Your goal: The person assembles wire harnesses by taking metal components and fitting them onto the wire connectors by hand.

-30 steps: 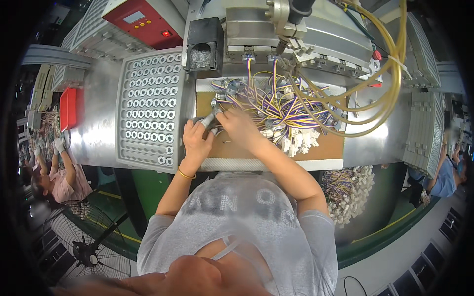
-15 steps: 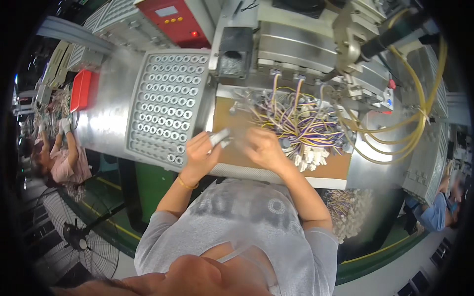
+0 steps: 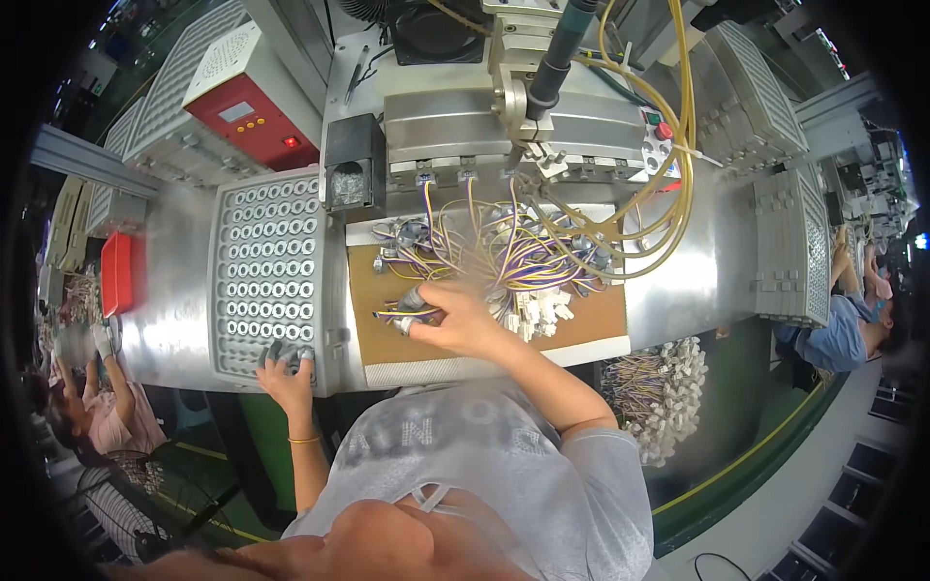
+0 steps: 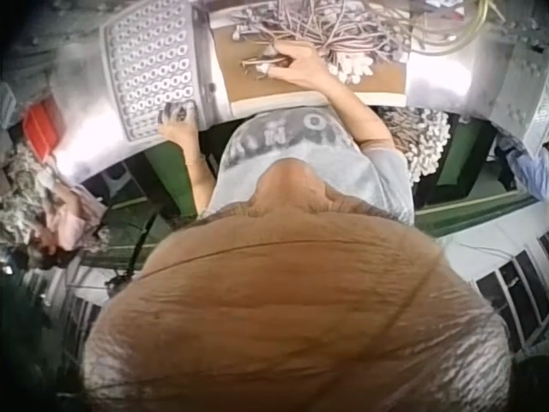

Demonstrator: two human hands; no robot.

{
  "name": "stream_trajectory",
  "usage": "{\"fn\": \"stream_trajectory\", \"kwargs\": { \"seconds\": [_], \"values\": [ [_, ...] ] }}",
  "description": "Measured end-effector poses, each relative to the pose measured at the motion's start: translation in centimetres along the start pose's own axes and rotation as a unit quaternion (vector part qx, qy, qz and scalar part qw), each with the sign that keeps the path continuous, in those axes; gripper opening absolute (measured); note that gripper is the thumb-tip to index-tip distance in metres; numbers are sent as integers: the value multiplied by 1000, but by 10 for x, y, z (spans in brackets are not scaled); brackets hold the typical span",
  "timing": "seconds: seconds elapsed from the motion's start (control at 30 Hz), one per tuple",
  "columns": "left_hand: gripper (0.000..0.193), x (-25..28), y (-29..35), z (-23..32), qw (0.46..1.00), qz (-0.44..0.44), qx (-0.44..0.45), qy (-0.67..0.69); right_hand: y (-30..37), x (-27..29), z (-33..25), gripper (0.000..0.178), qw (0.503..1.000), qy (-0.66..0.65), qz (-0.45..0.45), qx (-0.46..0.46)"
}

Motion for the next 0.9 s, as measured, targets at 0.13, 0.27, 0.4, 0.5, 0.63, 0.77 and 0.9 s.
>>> {"fn": "stream_trajectory", "kwargs": {
  "seconds": [0.13,0.27,0.4,0.5,0.63,0.77,0.9],
  "values": [
    [26,10,-24,16,961,-27,114,249,5,8,-7,11,995,75,16,68],
    [31,-2,-46,94,661,-97,134,732,2,1,-12,8,999,24,-8,33],
    [38,-13,-48,159,491,-192,132,839,4,6,-6,7,1000,17,6,9],
    [38,-14,-54,173,552,-197,27,810,5,13,4,8,998,-43,26,-50],
    [36,-12,-57,178,576,-199,31,792,4,13,8,5,983,-150,-4,-108],
    [35,-7,-59,181,593,-191,8,782,3,15,14,6,989,-106,-9,-103],
    [35,-6,-59,181,599,-185,-6,779,6,16,19,8,970,-176,-26,-166]
  ]
}}
Point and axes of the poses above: each hand's wrist, its own y-axis away from the middle knuckle, its own x-axis out of the back of the hand, z = x × y, the point moved 6 cm from there along -y, towards the middle knuckle, and after that the axes turned 9 degrees about -x, right-handed, at the moved point
